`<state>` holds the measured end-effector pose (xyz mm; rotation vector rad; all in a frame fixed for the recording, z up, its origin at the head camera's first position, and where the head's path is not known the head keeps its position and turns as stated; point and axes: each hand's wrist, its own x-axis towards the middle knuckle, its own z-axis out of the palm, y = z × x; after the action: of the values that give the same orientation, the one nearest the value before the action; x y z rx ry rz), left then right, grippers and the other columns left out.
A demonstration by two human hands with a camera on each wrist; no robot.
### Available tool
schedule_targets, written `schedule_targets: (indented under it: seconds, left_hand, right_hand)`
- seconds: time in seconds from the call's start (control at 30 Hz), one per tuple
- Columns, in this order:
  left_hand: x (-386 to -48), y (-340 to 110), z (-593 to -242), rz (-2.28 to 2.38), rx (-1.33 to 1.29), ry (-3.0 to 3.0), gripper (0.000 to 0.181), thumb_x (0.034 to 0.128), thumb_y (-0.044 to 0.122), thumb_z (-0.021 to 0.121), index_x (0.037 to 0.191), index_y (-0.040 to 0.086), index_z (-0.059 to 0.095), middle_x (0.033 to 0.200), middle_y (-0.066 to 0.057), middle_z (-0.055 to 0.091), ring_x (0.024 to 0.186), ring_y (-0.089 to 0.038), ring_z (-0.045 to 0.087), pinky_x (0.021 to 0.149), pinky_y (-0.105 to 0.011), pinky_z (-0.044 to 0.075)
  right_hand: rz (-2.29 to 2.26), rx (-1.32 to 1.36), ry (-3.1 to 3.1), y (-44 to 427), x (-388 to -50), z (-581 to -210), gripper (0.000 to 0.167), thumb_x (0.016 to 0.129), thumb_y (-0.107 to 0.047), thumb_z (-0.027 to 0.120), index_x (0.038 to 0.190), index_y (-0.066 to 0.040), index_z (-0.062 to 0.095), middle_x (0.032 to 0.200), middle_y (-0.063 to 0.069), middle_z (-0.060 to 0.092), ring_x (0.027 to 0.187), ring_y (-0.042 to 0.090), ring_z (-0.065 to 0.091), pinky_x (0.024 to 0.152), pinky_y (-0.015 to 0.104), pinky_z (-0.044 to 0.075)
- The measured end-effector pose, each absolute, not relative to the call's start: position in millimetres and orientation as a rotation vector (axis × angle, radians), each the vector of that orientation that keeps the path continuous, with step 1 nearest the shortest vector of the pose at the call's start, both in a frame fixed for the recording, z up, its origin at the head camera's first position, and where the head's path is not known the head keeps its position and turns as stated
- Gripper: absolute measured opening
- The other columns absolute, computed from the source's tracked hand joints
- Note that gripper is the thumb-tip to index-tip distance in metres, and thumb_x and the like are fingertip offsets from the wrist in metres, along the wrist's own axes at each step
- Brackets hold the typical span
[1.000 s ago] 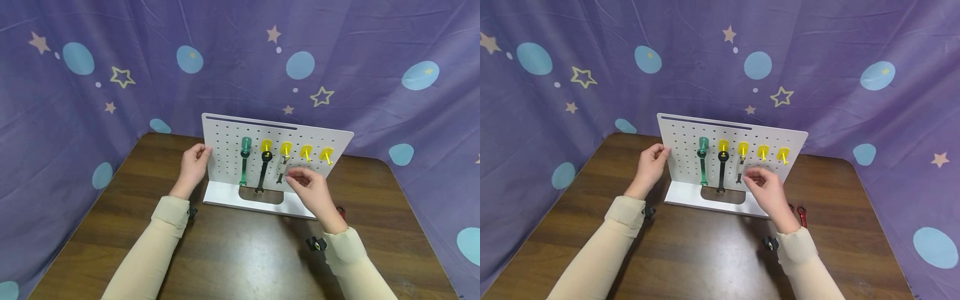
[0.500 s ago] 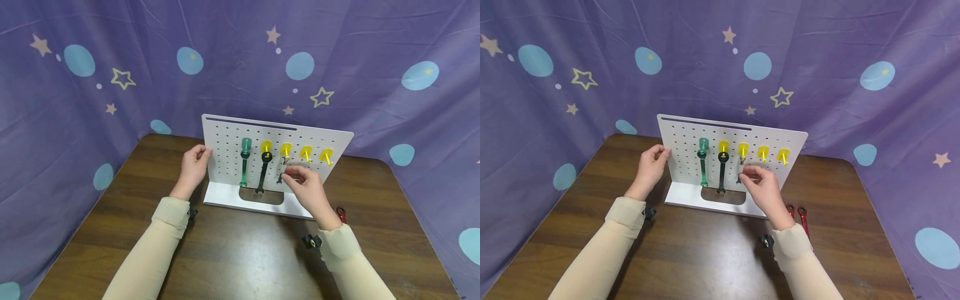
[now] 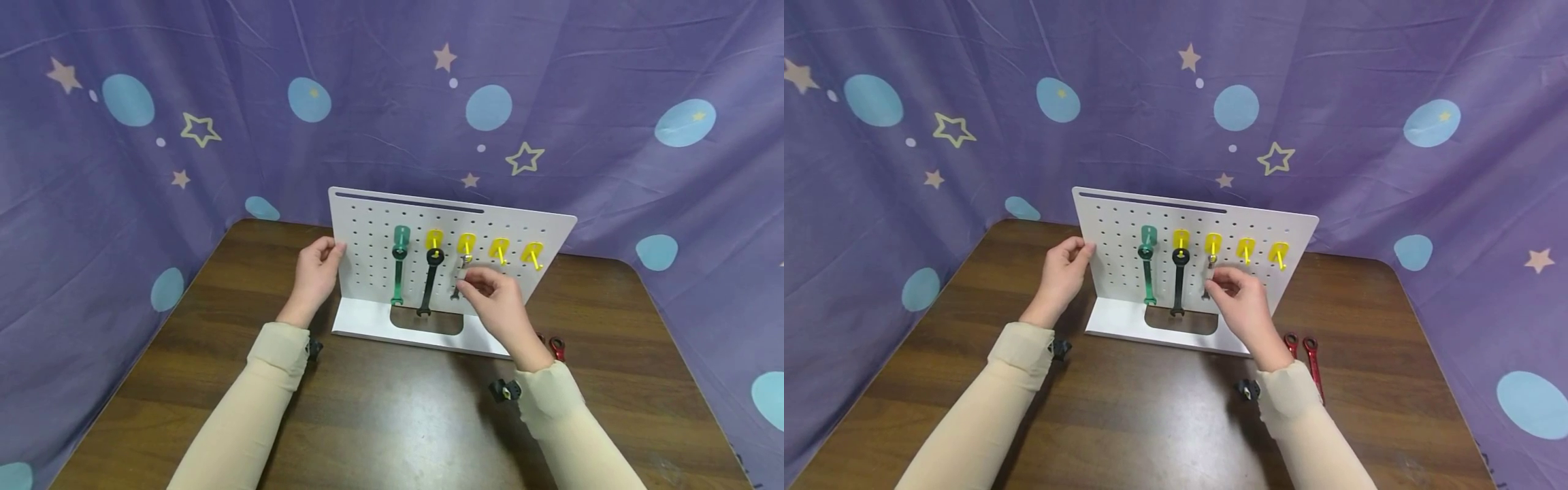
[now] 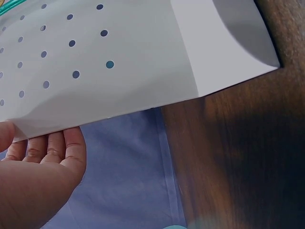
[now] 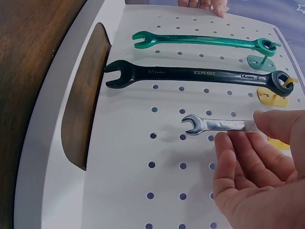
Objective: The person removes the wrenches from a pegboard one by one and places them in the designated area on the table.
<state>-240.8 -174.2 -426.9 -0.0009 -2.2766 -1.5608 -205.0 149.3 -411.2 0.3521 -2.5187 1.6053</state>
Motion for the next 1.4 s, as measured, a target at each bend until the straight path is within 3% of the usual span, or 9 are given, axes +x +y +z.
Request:
schedule_targets:
  seconds: [0.23,0.67,1.07,1.23,1.4]
  left_hand:
    - [-241,-174,-427,-1.572,-0.005,-2.268,0.02,0.1041,0.014,0.061,0.096,-0.003,0.068,0.067,-0.005,0.048,0.059,-0.012,0.039,0.052,-0.024,0.034]
    - [-239,-173,-426,-1.562,-0.013,-2.271,0.02,0.1041,0.013,0.061,0.096,-0.004,0.068,0.068,-0.005,0.048,0.06,-0.015,0.04,0.053,-0.024,0.034]
    - [-240,-173,-426,-1.564,-0.01,-2.272,0.02,0.1041,0.013,0.061,0.096,-0.004,0.067,0.068,-0.005,0.048,0.061,-0.015,0.04,0.053,-0.025,0.034]
    - [-240,-173,-426,-1.554,-0.006,-2.282,0.021,0.1045,0.015,0.061,0.097,-0.004,0.067,0.069,-0.005,0.049,0.061,-0.015,0.041,0.053,-0.025,0.035]
    - [-240,-173,-427,-1.549,0.0,-2.288,0.022,0.1049,0.016,0.06,0.098,-0.003,0.068,0.069,-0.005,0.05,0.061,-0.015,0.041,0.054,-0.025,0.035]
  right_hand:
    - [1.639,0.363,-2.515,153,-207,-417,0.021,0.098,-0.014,0.071,0.111,0.003,0.073,0.105,0.015,0.071,0.094,0.026,0.067,0.078,0.023,0.053]
    - [1.724,0.418,-2.51,158,-199,-419,0.016,0.098,-0.016,0.072,0.104,-0.002,0.075,0.093,0.009,0.072,0.087,0.029,0.068,0.074,0.029,0.054]
    - [1.859,0.456,-2.433,159,-189,-413,0.019,0.097,-0.008,0.071,0.108,0.008,0.072,0.093,0.016,0.072,0.082,0.031,0.067,0.074,0.033,0.057]
    - [1.893,0.474,-2.406,161,-189,-414,0.018,0.097,-0.008,0.071,0.107,0.007,0.073,0.092,0.015,0.072,0.079,0.024,0.066,0.076,0.037,0.058]
    - [1.941,0.495,-2.383,162,-188,-414,0.021,0.097,-0.009,0.071,0.108,0.009,0.072,0.091,0.015,0.071,0.082,0.027,0.067,0.076,0.036,0.058]
